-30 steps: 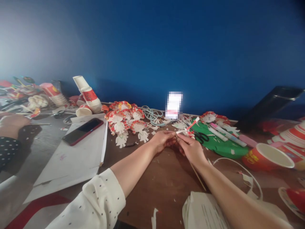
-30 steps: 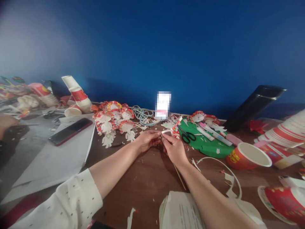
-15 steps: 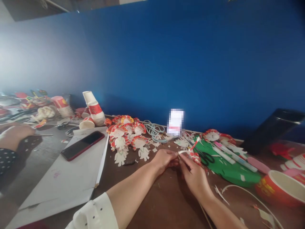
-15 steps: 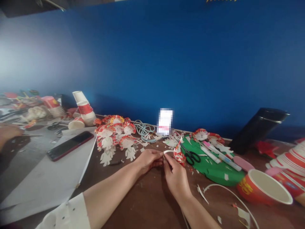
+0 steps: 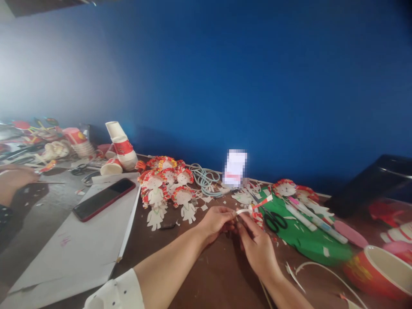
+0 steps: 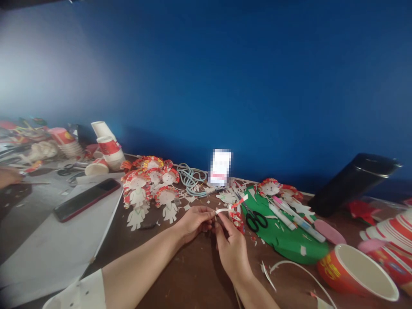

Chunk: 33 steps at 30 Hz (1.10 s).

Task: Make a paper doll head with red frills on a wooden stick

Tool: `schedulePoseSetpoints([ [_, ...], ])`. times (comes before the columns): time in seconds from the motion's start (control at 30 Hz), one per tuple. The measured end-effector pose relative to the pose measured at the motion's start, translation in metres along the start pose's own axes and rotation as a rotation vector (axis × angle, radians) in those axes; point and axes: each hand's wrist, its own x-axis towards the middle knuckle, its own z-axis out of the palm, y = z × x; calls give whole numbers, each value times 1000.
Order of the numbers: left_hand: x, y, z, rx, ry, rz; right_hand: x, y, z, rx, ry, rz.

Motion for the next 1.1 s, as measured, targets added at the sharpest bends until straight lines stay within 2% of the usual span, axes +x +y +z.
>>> schedulePoseSetpoints([
  [0.17,7,7,13,60,83,-89,1,4,1,94,-14,140],
  [0.3,14,9,21,116,102,-132,3,8,2,161,-59,278],
  [0.57,19,8,14,151,35,-139,0,10,0,164,-40,315],
  [0.93,19,4,14,124,26,-157,-7,12,-5,121,-52,375],
  [1.1,14,7,16,104,38,-165,-7,10,-7,127,-40,346],
])
